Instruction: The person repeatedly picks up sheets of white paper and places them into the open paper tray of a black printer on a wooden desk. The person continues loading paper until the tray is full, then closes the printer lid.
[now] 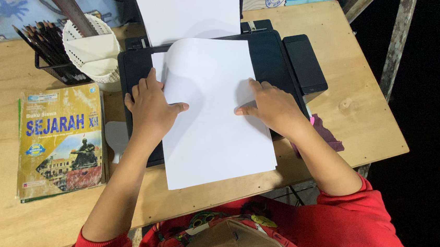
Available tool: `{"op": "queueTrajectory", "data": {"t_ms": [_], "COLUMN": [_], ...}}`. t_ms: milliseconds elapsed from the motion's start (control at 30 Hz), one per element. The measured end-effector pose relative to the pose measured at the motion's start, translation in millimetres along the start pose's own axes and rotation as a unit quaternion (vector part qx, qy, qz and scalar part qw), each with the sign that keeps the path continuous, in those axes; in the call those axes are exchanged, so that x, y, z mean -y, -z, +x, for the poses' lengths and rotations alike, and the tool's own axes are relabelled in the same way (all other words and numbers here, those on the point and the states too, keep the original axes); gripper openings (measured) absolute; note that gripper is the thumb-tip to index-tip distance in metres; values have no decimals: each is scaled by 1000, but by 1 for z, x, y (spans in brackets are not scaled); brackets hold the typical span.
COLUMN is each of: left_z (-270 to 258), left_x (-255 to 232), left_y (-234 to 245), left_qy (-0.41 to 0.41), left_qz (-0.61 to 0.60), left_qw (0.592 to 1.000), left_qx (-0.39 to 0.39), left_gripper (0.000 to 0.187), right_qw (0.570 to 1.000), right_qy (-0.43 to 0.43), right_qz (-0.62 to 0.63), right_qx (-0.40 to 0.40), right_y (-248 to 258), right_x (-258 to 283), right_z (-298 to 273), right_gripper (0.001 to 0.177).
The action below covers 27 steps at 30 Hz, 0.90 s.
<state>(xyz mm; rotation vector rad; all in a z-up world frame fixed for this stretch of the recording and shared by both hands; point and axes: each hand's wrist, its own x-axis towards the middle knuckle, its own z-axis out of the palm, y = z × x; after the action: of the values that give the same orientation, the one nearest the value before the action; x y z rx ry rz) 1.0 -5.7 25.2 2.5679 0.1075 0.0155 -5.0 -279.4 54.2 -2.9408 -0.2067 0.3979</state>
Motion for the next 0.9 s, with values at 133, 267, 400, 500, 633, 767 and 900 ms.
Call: {"op": "queueTrajectory", "data": {"t_ms": [133, 267, 400, 500, 633, 767, 900], "left_z": [-2, -15, -33, -47, -57, -60, -65], "left_x": [2, -1, -7, -10, -6, 5, 13], "left_y": [-7, -8, -3, 0, 4, 10, 10], "left_qy": [-43, -105, -182, -200, -152, 16, -60], "left_qz": [-32, -54, -80, -291, -342, -402, -359], "left_qw": [998, 989, 971, 933, 925, 912, 927], "left_qx": [-33, -91, -132, -75, -67, 77, 86], "left_gripper": [107, 99, 85, 79, 92, 97, 83], "right_qw": [999, 999, 999, 999, 998, 997, 999], "right_qy": [32, 30, 27, 20, 34, 44, 34], "right_qz": [6, 9, 15, 25, 39, 35, 29], "right_qx": [-39, -39, -39, -37, -45, -54, -30], "right_y": [-2, -3, -4, -4, -3, -3, 1], "right_x": [-2, -3, -3, -3, -6, -5, -5], "right_z": [-1, -1, -1, -1, -4, -6, -8], "right_gripper": [100, 99, 100, 101, 100, 100, 98]}}
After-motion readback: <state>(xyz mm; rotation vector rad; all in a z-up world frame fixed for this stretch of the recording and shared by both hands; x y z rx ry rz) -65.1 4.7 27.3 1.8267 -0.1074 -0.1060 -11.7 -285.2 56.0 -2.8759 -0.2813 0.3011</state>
